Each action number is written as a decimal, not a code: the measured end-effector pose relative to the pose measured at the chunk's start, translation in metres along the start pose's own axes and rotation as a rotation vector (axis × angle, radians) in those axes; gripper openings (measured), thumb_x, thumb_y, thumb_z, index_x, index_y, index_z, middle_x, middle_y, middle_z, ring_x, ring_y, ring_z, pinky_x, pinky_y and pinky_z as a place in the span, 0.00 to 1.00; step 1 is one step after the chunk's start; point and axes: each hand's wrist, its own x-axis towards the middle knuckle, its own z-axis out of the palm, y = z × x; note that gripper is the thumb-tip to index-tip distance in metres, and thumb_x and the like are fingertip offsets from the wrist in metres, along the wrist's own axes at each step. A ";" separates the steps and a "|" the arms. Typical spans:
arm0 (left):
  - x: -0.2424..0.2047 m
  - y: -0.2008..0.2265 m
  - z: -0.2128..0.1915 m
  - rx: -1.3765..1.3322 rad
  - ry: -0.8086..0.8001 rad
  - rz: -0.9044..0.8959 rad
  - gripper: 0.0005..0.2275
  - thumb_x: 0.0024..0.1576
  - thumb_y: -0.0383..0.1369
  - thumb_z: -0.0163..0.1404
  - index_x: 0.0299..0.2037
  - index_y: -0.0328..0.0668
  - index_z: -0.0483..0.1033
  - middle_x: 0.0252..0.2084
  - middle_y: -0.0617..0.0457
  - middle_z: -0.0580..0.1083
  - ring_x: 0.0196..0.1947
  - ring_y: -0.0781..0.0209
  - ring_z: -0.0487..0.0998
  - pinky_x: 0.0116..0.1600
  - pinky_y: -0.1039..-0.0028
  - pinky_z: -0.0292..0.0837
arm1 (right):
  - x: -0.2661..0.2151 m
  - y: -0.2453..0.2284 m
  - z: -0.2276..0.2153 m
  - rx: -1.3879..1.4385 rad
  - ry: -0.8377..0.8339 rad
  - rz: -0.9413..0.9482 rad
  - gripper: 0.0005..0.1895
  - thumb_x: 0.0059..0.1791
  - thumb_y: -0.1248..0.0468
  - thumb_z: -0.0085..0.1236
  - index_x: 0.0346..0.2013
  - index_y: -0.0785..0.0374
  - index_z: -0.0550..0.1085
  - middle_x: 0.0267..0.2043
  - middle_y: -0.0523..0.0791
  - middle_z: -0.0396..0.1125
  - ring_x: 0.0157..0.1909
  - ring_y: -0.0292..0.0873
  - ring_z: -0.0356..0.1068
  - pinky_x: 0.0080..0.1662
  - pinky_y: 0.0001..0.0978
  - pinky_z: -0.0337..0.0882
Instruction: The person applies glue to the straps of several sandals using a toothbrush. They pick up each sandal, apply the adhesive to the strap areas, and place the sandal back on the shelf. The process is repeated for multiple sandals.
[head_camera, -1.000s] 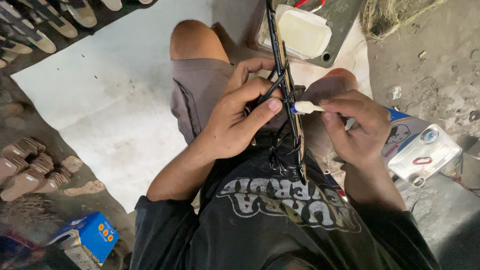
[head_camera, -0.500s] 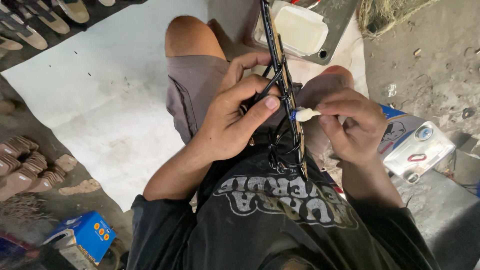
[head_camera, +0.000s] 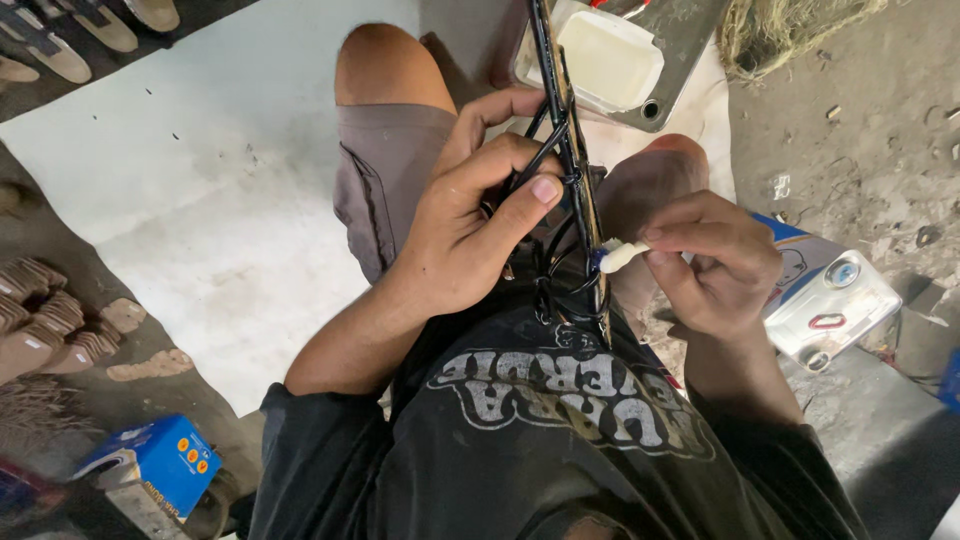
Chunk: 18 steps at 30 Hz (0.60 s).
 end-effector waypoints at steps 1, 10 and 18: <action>0.001 0.001 0.000 0.003 0.000 -0.004 0.09 0.71 0.34 0.51 0.50 0.35 0.78 0.63 0.43 0.68 0.64 0.60 0.66 0.67 0.70 0.66 | 0.000 0.000 -0.001 -0.005 -0.005 -0.022 0.08 0.50 0.75 0.61 0.42 0.67 0.74 0.41 0.53 0.71 0.37 0.41 0.73 0.39 0.26 0.71; -0.004 -0.019 0.002 -0.062 0.021 -0.069 0.09 0.67 0.36 0.49 0.45 0.37 0.75 0.61 0.47 0.65 0.40 0.68 0.71 0.44 0.73 0.69 | 0.005 0.022 -0.012 0.236 -0.108 -0.147 0.07 0.49 0.76 0.56 0.40 0.65 0.76 0.38 0.51 0.72 0.36 0.42 0.74 0.36 0.31 0.74; 0.007 -0.091 -0.006 -0.947 -0.065 -0.328 0.21 0.69 0.33 0.48 0.71 0.39 0.60 0.55 0.45 0.72 0.47 0.62 0.77 0.52 0.71 0.74 | 0.023 0.061 -0.015 -0.270 0.179 0.257 0.06 0.57 0.74 0.59 0.50 0.71 0.75 0.41 0.56 0.67 0.31 0.48 0.61 0.35 0.37 0.60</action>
